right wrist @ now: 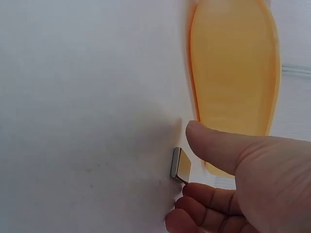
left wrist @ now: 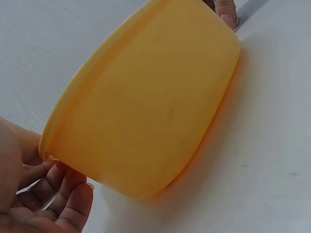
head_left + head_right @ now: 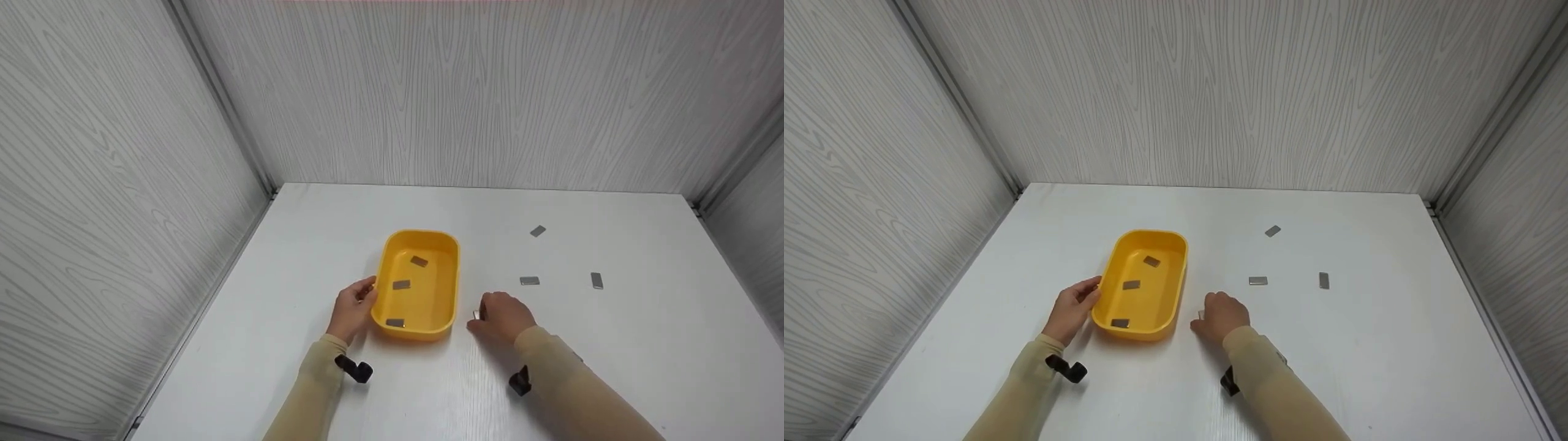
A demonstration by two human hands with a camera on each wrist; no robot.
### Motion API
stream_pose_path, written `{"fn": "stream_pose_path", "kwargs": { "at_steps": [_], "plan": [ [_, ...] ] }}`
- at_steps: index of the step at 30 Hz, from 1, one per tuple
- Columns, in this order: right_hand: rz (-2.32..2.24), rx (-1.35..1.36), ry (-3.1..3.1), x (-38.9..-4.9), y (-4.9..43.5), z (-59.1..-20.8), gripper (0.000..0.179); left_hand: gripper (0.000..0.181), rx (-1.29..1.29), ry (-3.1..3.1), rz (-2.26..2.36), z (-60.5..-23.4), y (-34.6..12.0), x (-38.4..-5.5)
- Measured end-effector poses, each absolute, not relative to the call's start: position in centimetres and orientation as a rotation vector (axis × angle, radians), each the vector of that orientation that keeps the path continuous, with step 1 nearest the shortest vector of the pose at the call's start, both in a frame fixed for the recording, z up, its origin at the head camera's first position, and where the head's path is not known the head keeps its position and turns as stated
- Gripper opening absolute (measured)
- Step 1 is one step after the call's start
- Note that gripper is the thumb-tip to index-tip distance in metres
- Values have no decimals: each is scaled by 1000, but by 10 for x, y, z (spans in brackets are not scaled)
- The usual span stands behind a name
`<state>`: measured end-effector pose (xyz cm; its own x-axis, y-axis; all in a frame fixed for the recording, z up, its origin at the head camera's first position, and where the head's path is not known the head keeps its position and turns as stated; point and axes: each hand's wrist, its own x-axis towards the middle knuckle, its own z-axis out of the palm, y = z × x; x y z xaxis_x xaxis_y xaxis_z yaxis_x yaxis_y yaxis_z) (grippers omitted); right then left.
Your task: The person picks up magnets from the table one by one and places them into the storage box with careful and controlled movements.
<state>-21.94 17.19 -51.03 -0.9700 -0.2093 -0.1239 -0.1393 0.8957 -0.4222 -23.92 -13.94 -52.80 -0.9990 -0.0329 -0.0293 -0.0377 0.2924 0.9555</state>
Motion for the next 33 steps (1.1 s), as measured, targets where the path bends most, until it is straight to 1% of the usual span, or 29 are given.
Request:
{"fn": "stream_pose_path", "kwargs": {
  "at_steps": [4, 11, 20, 33],
  "plan": [
    [-613, -255, 2896, -220, 170, -511, 26, 38, -66, 2529, 1867, -527, -139, -239],
    [-642, -270, 2864, -224, 168, -510, 16, 39, -66, 2533, 1848, -527, -138, -241],
    [-637, -254, 2774, -232, 168, -510, 19, 39, -101, 2551, 1813, -526, -138, -240],
    [-686, -282, 2768, -230, 171, -505, 13, 40, -125, 2526, 1808, -527, -139, -240]
  ]
}}
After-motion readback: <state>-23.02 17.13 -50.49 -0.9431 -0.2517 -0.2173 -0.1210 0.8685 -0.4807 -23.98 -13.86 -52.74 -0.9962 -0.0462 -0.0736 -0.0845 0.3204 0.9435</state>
